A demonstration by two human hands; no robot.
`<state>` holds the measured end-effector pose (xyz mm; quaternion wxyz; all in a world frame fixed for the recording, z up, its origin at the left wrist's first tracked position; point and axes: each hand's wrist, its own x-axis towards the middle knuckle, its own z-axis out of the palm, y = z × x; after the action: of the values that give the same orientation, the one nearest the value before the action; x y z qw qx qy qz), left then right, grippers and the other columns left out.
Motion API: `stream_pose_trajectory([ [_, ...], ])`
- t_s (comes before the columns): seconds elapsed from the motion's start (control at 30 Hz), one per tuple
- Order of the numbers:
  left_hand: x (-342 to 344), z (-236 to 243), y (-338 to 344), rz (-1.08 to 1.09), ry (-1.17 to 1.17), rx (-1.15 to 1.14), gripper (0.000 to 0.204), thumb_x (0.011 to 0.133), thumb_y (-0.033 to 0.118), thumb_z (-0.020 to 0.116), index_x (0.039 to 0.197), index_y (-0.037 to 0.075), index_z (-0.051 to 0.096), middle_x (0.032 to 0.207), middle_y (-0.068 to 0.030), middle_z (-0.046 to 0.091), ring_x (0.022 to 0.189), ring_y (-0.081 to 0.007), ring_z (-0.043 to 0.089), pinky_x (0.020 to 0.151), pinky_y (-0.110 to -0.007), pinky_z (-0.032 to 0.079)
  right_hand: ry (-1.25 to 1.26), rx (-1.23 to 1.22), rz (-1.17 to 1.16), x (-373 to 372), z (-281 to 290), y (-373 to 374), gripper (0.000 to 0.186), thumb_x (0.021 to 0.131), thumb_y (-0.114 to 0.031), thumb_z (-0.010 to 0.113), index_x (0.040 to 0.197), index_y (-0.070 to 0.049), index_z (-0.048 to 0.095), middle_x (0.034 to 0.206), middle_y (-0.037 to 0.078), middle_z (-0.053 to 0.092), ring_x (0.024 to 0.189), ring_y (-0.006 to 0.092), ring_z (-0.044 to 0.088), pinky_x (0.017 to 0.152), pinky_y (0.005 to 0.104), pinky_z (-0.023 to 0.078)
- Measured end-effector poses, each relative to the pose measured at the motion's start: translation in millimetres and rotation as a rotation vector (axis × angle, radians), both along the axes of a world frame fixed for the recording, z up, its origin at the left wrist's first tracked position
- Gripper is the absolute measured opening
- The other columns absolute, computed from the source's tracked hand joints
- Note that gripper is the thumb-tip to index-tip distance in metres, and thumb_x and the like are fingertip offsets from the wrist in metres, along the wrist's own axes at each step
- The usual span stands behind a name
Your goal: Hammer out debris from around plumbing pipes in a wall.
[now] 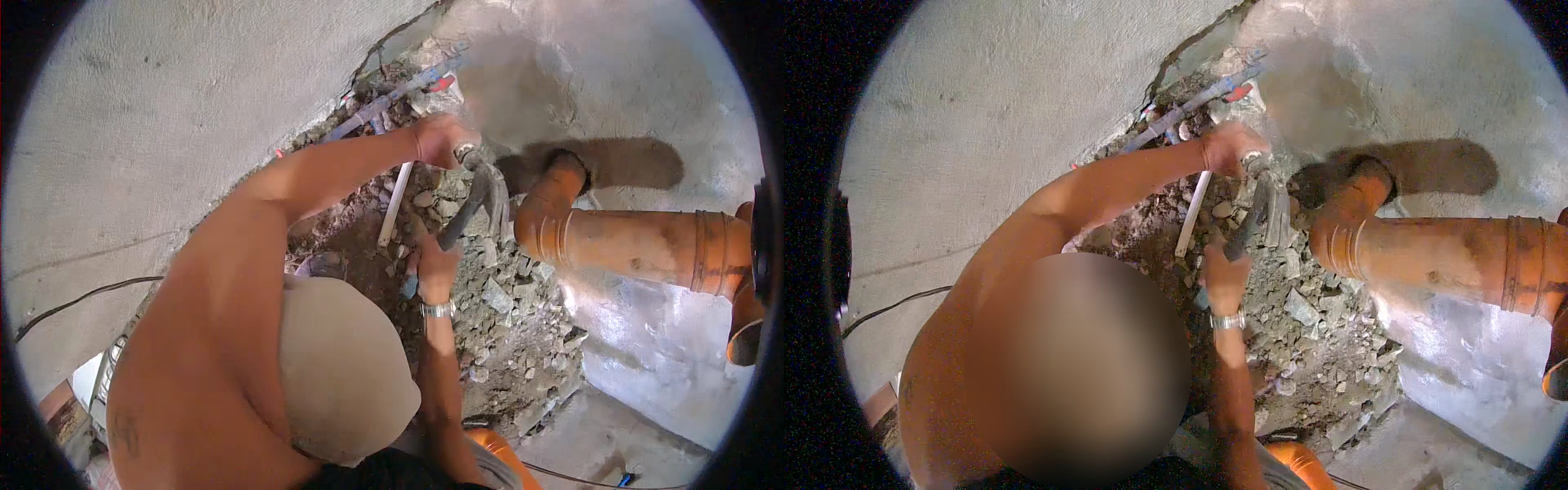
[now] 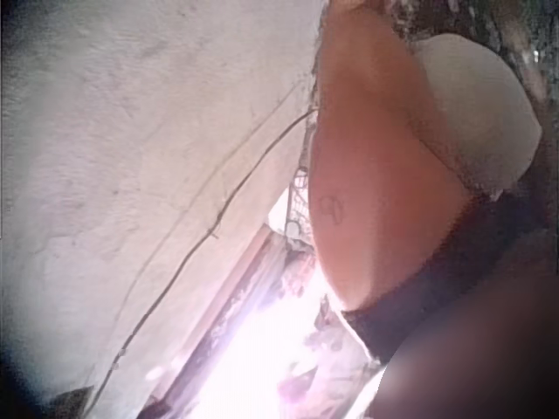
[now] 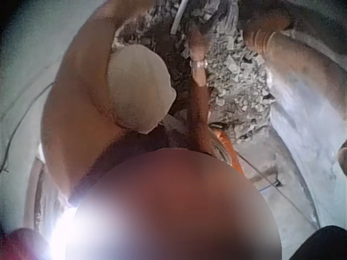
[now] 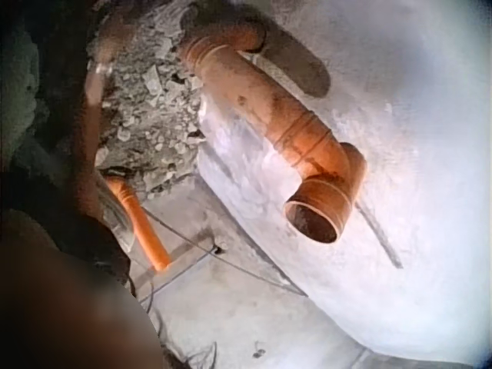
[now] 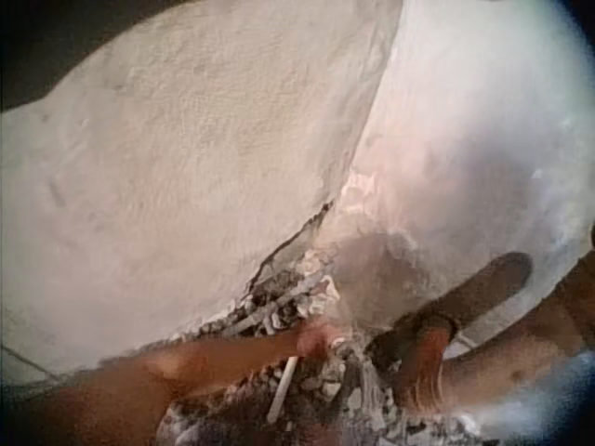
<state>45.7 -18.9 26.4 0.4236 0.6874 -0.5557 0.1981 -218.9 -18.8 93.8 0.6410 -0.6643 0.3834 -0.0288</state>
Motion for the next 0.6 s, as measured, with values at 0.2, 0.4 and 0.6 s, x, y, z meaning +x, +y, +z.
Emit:
stream_pose_trajectory([
  [0.2,-52.6,36.5,0.3,-0.272,-0.027,0.487,0.045,0.054,0.037,0.076,0.093,0.017,0.068,0.075,-0.0111,0.067,0.073,-0.0333,0.067,0.064,-0.047,0.053,-0.528,-0.009,0.006,-31.6,8.1,12.3,0.023,0.089,-0.014,0.063,0.070,-0.002,0.058,0.060,0.004,0.057,0.051,0.0128,0.053,0.050,0.0283,0.041],
  [0.4,-63.1,58.8,8.2,-0.220,0.036,0.524,0.040,0.058,0.038,0.076,0.090,0.016,0.067,0.065,-0.0128,0.062,0.064,-0.0371,0.064,0.060,-0.049,0.051,-0.512,0.113,-0.092,-51.2,24.4,21.7,0.024,0.090,-0.016,0.060,0.071,-0.002,0.059,0.061,0.008,0.058,0.054,0.0145,0.054,0.053,0.0304,0.045],
  [0.6,-62.5,55.8,16.0,-0.193,0.155,0.364,0.035,0.064,0.038,0.074,0.088,0.015,0.067,0.066,-0.0147,0.063,0.067,-0.0383,0.065,0.063,-0.049,0.052,-0.767,-0.098,-0.039,-51.5,12.9,29.2,0.017,0.087,-0.007,0.052,0.071,-0.004,0.048,0.062,0.010,0.054,0.052,0.0209,0.053,0.054,0.0345,0.047],
])
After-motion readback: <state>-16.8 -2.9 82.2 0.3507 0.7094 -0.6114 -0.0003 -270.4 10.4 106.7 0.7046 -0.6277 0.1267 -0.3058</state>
